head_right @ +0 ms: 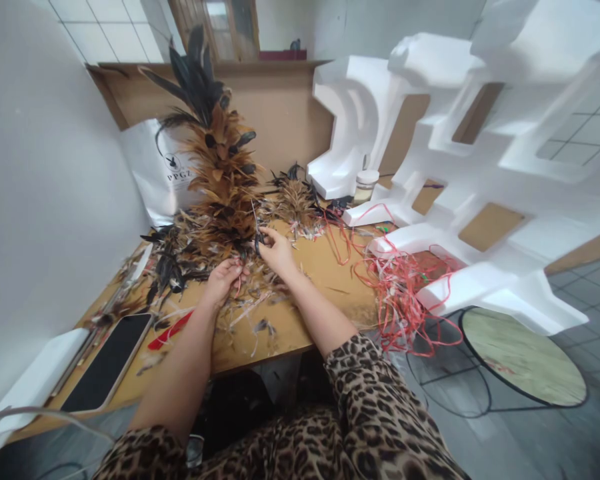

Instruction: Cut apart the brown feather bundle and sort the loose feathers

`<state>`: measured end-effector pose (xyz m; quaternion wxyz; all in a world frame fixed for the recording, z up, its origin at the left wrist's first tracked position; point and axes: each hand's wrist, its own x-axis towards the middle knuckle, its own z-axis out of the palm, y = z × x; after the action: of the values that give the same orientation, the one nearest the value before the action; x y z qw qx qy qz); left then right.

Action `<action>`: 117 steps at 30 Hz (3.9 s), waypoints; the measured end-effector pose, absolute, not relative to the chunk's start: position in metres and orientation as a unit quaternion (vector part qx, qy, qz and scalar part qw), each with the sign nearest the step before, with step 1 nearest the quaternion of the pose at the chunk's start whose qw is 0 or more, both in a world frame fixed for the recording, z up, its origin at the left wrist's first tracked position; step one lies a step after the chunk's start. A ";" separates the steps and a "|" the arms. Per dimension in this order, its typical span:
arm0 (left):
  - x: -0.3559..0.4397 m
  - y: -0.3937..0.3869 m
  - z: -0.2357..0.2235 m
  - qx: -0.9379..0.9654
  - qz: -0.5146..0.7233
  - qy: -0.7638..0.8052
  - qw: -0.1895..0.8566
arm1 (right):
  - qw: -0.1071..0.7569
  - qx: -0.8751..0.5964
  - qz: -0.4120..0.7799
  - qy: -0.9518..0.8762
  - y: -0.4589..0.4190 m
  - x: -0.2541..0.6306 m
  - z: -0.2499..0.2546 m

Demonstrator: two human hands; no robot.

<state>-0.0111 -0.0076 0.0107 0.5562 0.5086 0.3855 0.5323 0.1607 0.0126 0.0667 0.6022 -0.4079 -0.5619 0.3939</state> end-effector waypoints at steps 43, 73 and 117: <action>-0.007 -0.008 0.013 0.505 0.532 0.403 0.547 | 0.635 -0.355 0.206 -0.654 0.066 0.176 0.180; 0.008 -0.051 0.015 0.487 0.543 0.390 0.563 | 0.508 -0.435 0.347 -0.657 -0.038 0.166 0.020; -0.004 -0.141 -0.008 0.473 0.543 0.383 0.578 | 0.606 -0.365 0.222 -0.670 -0.004 0.155 0.130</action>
<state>-0.0041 -0.1415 -0.0081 0.5784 0.4734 0.3832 0.5427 0.1548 -0.0038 0.1305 0.6063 -0.3654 -0.6704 0.2223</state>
